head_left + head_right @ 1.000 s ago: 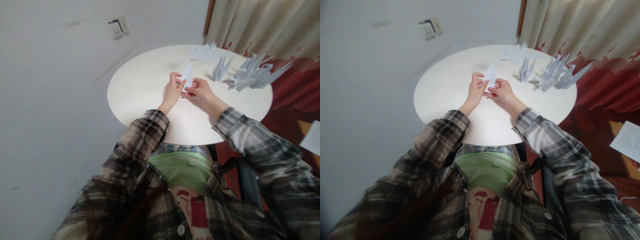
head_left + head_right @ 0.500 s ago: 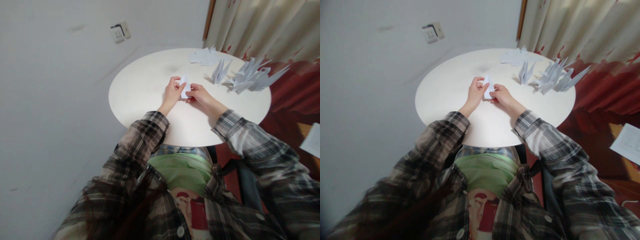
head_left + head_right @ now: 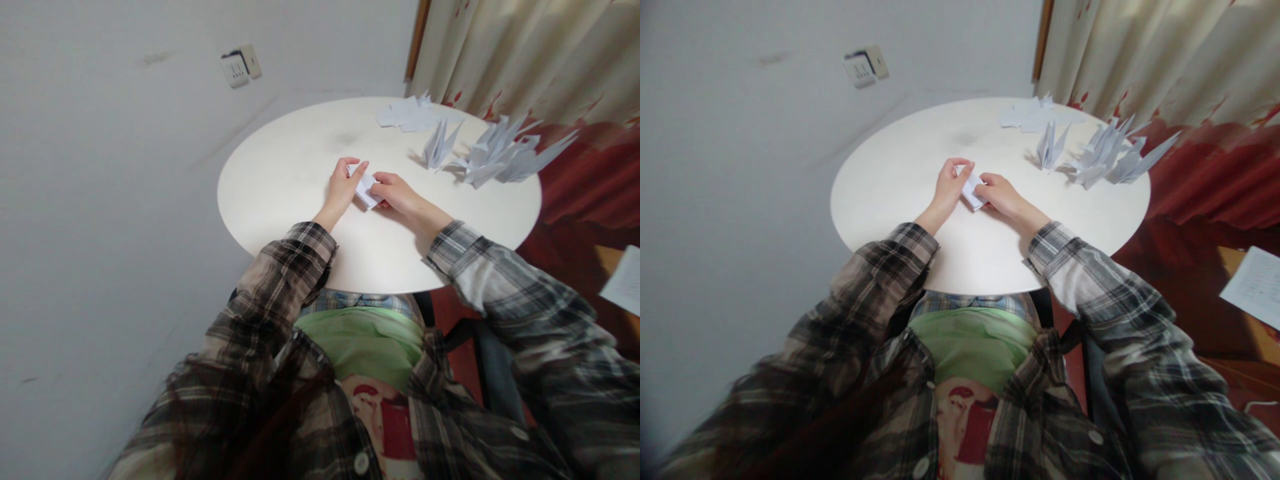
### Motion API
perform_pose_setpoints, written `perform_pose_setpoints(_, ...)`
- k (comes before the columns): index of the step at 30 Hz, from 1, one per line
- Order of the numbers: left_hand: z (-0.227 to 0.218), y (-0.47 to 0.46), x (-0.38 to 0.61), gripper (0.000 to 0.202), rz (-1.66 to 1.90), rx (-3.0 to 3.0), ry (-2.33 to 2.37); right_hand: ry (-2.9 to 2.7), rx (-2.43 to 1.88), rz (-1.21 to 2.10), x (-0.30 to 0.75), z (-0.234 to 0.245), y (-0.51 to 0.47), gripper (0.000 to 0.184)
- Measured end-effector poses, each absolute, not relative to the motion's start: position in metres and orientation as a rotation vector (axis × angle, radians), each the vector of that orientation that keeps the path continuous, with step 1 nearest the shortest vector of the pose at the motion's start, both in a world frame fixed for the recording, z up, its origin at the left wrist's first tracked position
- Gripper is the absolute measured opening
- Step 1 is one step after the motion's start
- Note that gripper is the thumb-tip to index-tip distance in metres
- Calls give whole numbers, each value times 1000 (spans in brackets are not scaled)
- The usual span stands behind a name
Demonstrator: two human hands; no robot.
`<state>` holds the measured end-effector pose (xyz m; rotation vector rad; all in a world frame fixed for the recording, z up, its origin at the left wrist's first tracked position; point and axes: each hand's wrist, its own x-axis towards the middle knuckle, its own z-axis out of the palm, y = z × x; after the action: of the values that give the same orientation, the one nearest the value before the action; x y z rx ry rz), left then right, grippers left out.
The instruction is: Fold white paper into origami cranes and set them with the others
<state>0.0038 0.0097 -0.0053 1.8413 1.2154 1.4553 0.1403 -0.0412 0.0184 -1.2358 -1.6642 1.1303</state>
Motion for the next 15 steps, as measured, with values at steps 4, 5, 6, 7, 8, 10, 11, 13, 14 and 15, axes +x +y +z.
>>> perform_pose_setpoints(4,-9,11,3,30,1418,1795,1246,-1621,-1240,1102,141,15,-37,18)
perform_pose_setpoints(5,-10,12,2,31,1414,1794,1246,-1616,-1237,1100,141,14,-36,18)
perform_pose_setpoints(6,-12,13,0,32,1414,1790,1252,-1616,-1235,1102,141,14,-35,19)
perform_pose_setpoints(7,-13,16,-1,33,1419,1783,1264,-1618,-1233,1108,141,13,-35,19)
perform_pose_setpoints(8,-14,18,-2,33,1430,1775,1277,-1620,-1230,1121,141,14,-35,20)
perform_pose_setpoints(10,-15,22,-5,29,1474,1761,1297,-1616,-1217,1168,141,15,-36,20)
perform_pose_setpoints(11,-16,24,-5,27,1499,1757,1301,-1612,-1205,1199,140,16,-38,19)
perform_pose_setpoints(13,-15,25,-7,27,1542,1755,1306,-1603,-1179,1259,139,18,-41,18)
perform_pose_setpoints(14,-14,24,-8,29,1557,1755,1310,-1599,-1168,1280,139,19,-43,17)
perform_pose_setpoints(15,-13,23,-9,32,1568,1754,1316,-1597,-1159,1294,139,20,-45,17)
